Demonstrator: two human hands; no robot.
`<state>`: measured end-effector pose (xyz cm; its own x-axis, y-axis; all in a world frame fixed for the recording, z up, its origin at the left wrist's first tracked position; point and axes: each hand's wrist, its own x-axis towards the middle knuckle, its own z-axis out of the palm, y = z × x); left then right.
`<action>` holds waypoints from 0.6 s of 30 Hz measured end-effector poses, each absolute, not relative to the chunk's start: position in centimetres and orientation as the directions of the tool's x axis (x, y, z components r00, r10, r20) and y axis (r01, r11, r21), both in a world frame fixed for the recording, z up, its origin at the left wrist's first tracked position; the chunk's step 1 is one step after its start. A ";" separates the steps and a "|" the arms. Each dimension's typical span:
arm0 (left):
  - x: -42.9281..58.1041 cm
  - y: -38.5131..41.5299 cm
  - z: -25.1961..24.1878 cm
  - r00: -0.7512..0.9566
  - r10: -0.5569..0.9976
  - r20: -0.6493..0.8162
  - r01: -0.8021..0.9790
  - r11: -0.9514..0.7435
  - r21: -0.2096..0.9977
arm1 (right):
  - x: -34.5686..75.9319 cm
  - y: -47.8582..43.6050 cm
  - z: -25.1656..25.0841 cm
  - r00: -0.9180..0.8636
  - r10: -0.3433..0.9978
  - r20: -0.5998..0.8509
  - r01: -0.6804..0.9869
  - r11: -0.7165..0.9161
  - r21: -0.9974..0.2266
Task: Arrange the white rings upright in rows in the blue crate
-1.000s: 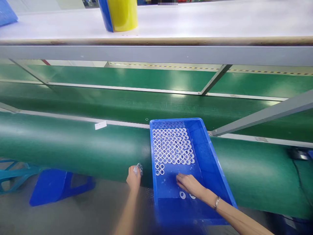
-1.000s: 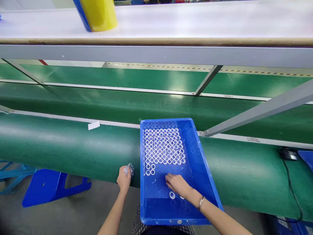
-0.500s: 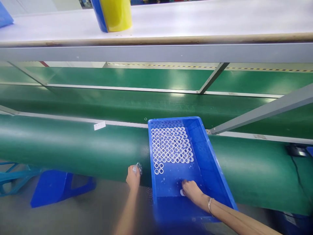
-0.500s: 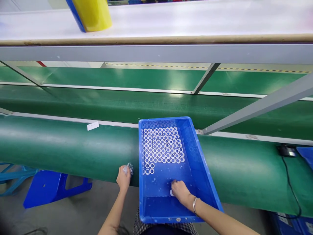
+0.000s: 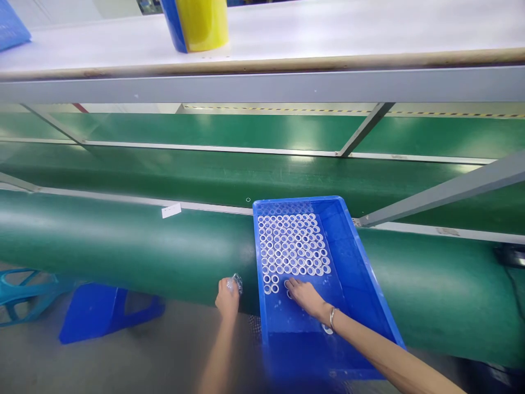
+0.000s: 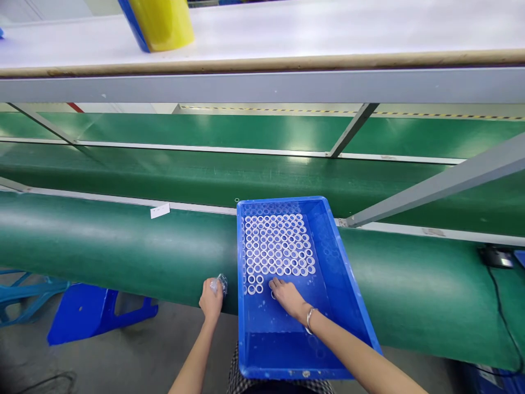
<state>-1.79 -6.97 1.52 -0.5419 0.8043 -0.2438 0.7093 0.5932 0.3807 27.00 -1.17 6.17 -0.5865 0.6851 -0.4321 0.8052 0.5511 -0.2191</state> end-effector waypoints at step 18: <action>-2.5 -6.1 1.9 -0.567 0.750 -0.341 0.563 0.654 0.504 | 36.9 -4.3 9.9 -0.342 0.752 -0.563 0.940 0.260 -0.223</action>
<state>-2.47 -6.12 1.92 -0.5666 0.7503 -0.3406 0.5635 0.6544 0.5042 36.91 -4.34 9.88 -0.3417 0.7524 -0.5632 0.9396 0.2599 -0.2228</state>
